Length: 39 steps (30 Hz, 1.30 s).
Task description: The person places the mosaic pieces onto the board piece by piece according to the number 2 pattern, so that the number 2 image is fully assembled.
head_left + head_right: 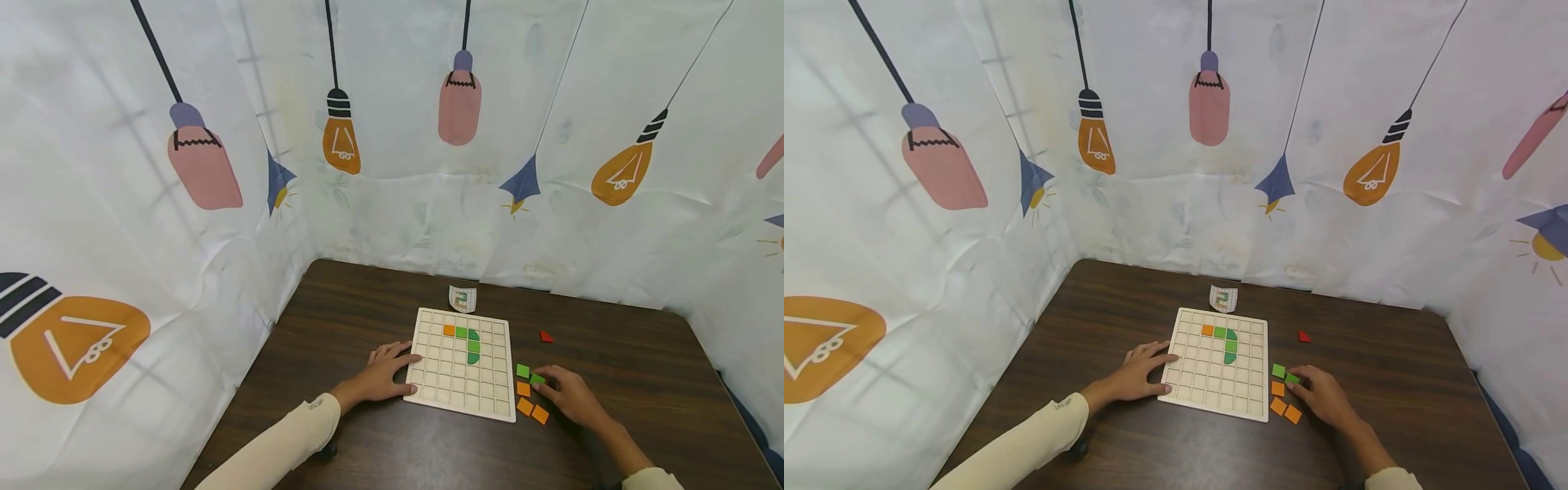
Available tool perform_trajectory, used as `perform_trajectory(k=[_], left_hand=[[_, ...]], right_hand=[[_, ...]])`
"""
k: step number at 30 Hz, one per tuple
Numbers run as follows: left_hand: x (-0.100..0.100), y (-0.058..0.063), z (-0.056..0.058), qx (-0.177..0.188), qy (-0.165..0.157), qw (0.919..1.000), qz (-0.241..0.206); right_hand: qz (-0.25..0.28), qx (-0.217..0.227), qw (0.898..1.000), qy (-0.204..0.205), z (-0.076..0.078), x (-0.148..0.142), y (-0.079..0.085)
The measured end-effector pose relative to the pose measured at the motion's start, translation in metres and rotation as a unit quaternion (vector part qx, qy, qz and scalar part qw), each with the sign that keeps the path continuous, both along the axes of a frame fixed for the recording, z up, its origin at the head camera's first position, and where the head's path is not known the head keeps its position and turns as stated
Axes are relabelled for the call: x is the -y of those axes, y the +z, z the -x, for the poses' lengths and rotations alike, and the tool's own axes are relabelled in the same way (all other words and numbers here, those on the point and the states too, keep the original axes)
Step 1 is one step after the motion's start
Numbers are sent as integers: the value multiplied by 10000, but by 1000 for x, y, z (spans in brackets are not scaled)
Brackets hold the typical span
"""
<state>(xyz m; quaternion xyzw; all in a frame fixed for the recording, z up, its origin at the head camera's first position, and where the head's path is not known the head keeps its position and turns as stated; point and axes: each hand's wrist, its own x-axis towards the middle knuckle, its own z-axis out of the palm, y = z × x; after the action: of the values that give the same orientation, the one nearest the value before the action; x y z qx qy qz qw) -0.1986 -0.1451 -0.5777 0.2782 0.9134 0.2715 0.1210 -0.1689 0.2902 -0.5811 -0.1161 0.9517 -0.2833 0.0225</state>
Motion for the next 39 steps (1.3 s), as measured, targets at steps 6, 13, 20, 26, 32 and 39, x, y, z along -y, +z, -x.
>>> perform_trajectory(k=[6,13,20,26,32,39], left_hand=[[0,0,0,28,4,10000,-14],[0,-1,0,75,-6,10000,-22],[1,0,1,90,-14,10000,-11],[0,-2,2,62,-7,10000,11],[0,-2,1,44,-13,10000,9],[0,-1,1,60,-10,10000,29]], right_hand=[[176,-67,9998,118,2,0,4],[278,-49,9996,-12,7,4,10],[874,187,9960,40,12,10,12],[1302,652,9893,111,14,18,13],[1412,777,9867,193,17,26,13],[1702,738,9815,483,19,36,15]])
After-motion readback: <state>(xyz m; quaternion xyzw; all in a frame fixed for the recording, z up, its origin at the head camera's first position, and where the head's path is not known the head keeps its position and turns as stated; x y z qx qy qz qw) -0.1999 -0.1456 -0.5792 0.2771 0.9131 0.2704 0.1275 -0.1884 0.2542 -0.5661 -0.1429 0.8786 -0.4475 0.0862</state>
